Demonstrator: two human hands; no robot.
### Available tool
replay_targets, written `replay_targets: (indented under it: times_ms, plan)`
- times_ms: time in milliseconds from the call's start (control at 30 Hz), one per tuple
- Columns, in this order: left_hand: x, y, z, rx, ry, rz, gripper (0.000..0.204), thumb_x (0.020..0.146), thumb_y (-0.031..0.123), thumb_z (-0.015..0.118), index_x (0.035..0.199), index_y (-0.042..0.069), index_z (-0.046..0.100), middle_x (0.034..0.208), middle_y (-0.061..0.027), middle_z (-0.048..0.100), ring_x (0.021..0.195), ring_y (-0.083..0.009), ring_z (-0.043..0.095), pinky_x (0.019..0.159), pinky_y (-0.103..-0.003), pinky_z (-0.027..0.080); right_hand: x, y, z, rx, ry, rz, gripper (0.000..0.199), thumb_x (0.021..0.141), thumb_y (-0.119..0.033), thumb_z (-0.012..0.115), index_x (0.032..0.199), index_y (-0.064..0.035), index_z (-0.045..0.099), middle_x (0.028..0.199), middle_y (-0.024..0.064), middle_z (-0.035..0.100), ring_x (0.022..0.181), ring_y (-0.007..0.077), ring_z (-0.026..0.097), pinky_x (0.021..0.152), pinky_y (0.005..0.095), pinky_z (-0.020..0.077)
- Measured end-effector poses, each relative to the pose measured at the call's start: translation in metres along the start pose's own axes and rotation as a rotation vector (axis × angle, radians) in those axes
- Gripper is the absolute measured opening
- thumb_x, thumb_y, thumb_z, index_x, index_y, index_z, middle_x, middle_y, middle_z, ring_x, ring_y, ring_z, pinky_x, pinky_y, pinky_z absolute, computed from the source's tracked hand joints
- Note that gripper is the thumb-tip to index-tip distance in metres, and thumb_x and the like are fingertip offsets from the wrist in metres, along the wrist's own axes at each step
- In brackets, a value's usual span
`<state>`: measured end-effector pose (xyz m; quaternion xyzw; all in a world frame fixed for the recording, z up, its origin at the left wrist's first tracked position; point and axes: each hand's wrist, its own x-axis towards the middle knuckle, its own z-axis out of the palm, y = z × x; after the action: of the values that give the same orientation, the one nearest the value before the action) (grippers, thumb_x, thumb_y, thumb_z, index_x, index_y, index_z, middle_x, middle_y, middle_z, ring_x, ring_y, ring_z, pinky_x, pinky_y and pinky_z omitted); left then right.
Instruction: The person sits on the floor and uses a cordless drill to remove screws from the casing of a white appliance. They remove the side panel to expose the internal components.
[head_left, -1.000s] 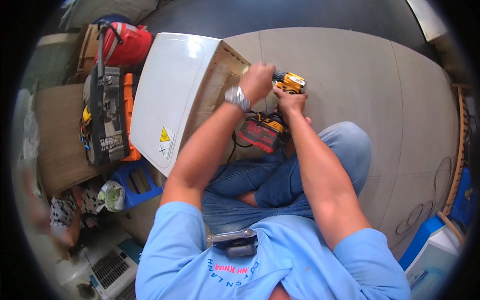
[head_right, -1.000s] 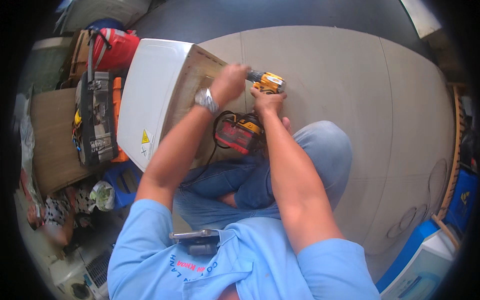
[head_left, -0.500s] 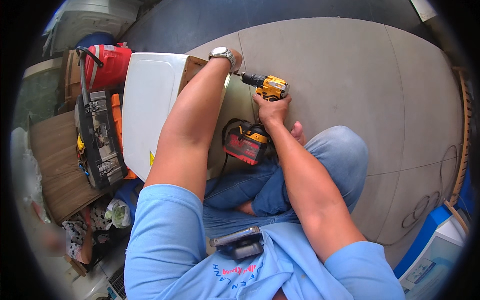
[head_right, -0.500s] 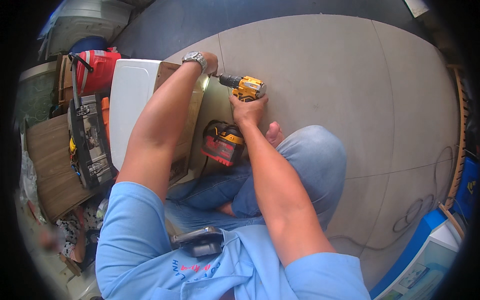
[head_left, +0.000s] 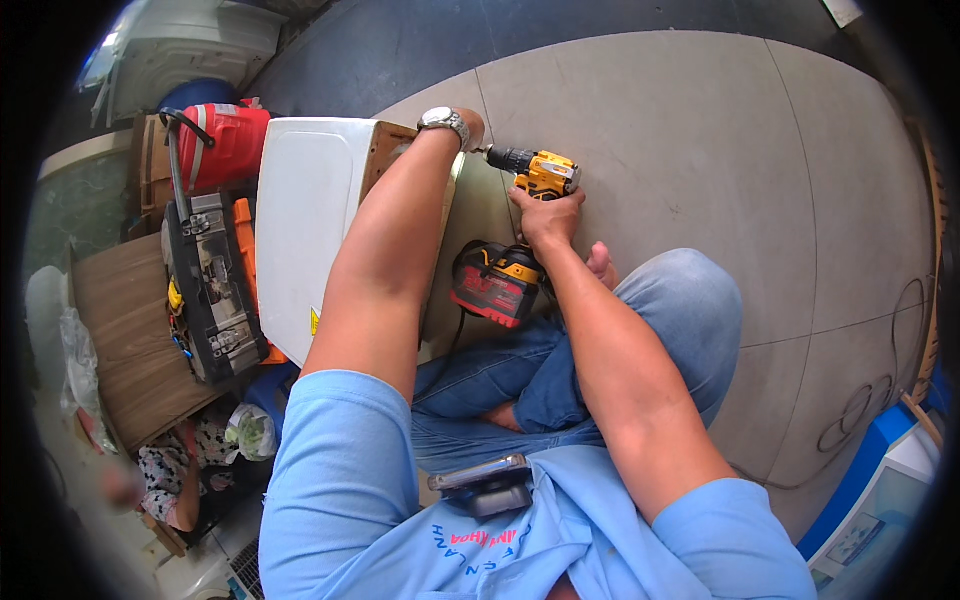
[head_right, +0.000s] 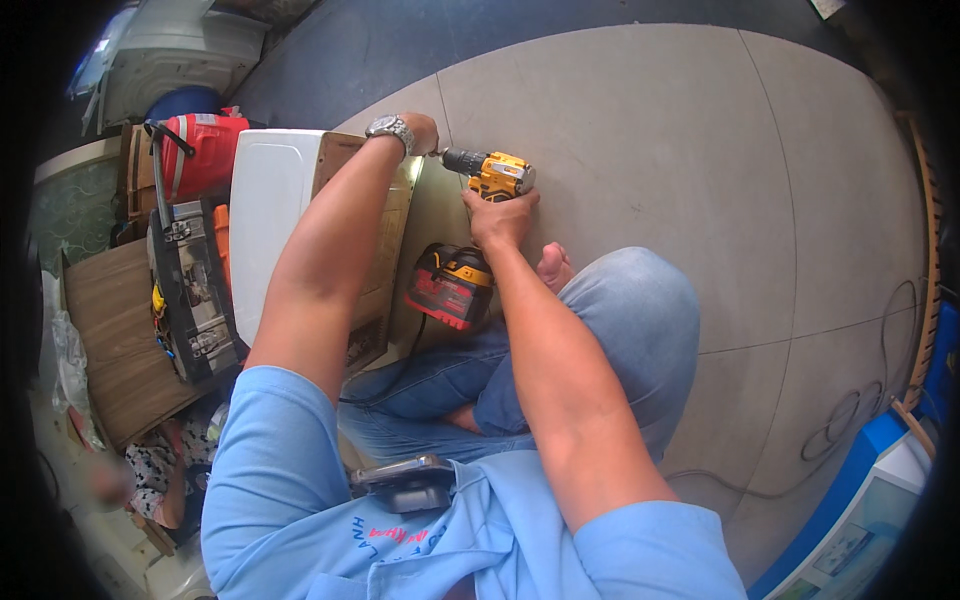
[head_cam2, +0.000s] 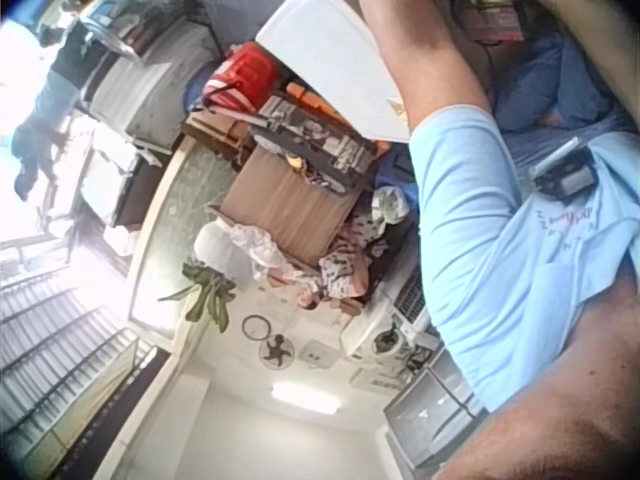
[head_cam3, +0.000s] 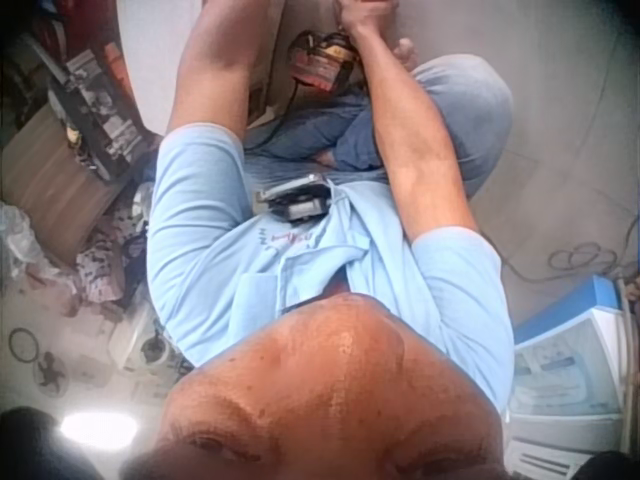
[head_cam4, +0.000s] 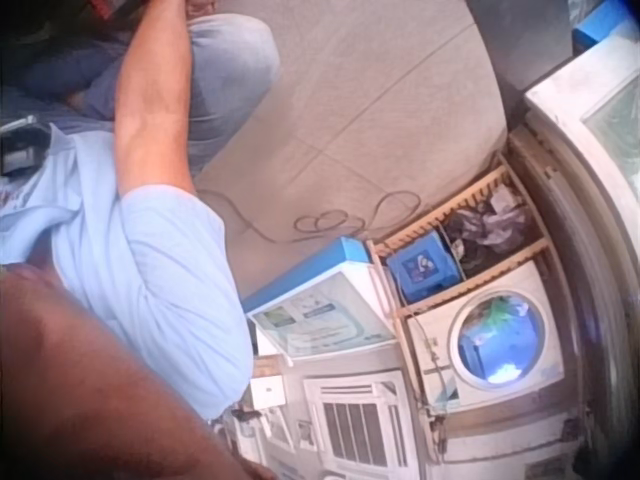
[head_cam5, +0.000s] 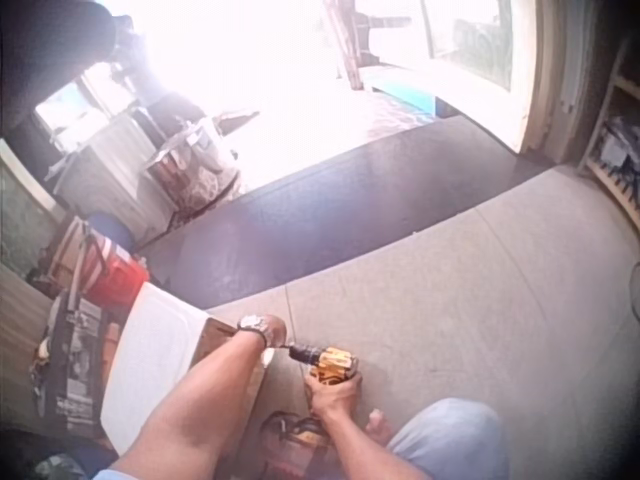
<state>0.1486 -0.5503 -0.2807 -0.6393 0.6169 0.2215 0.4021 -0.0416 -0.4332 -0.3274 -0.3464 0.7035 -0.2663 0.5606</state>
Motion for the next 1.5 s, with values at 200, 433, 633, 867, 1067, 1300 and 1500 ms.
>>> replay_targets:
  times_ms: [200,433,633,867,1067,1300,1500]
  plan:
    - [0.006,-0.006,0.010,0.063,-0.001,0.027,0.029,0.087,0.025,0.065,0.104,0.004,0.075,0.107,-0.0196,0.072,0.101,-0.0347,0.069,0.087,-0.043,0.053,-0.002,0.002,-0.001,-0.063,0.016,-0.035,0.085,0.067,-0.025,0.089,0.125,0.0044,0.034,0.100,0.0220,0.064,0.067,0.0280,0.068,0.051,0.0386,0.0550]
    - [-0.005,0.001,-0.003,-0.003,-0.020,-0.006,0.031,0.088,0.028,0.065,0.105,0.004,0.075,0.106,-0.0187,0.072,0.100,-0.0336,0.069,0.087,-0.043,0.052,-0.012,-0.026,-0.018,-0.039,-0.083,0.144,0.088,0.064,-0.023,0.089,0.128,0.0039,0.035,0.116,0.0263,0.062,0.106,0.0390,0.065,0.095,0.0432,0.0508]
    - [-0.003,0.003,-0.004,-0.052,-0.038,-0.049,0.027,0.085,0.021,0.071,0.107,0.007,0.076,0.112,-0.0168,0.072,0.106,-0.0333,0.069,0.090,-0.044,0.053,-0.011,-0.018,-0.013,-0.085,-0.048,0.053,0.090,0.065,-0.029,0.089,0.128,0.0062,0.035,0.110,0.0253,0.063,0.092,0.0337,0.069,0.078,0.0406,0.0574]
    - [0.001,0.001,-0.001,-0.074,-0.034,-0.076,0.026,0.086,0.019,0.068,0.107,0.005,0.075,0.111,-0.0179,0.072,0.105,-0.0338,0.069,0.088,-0.045,0.053,-0.012,-0.020,-0.014,-0.113,-0.042,0.049,0.090,0.065,-0.028,0.089,0.128,0.0061,0.035,0.113,0.0260,0.062,0.099,0.0360,0.067,0.085,0.0418,0.0556]
    - [0.001,0.001,0.001,-0.058,-0.049,-0.072,0.027,0.085,0.017,0.067,0.108,0.005,0.075,0.113,-0.0183,0.071,0.106,-0.0336,0.069,0.088,-0.044,0.054,-0.010,-0.026,-0.016,-0.115,-0.092,0.092,0.091,0.065,-0.028,0.089,0.127,0.0096,0.033,0.113,0.0275,0.062,0.098,0.0356,0.068,0.080,0.0411,0.0587]
    - [-0.020,0.010,-0.010,-0.034,-0.035,-0.027,0.031,0.085,0.019,0.063,0.107,0.001,0.074,0.114,-0.0212,0.070,0.107,-0.0349,0.068,0.091,-0.044,0.052,-0.007,-0.036,-0.018,-0.173,-0.120,0.227,0.089,0.066,-0.024,0.089,0.126,0.0106,0.033,0.113,0.0276,0.061,0.094,0.0334,0.069,0.072,0.0396,0.0600]
    - [-0.031,0.009,-0.013,-0.081,-0.010,-0.071,0.030,0.086,0.017,0.061,0.108,0.002,0.074,0.116,-0.0205,0.070,0.109,-0.0348,0.067,0.091,-0.044,0.052,-0.008,-0.033,-0.015,-0.167,-0.106,0.210,0.086,0.066,-0.022,0.088,0.124,0.0107,0.034,0.110,0.0270,0.062,0.084,0.0314,0.070,0.064,0.0380,0.0598]
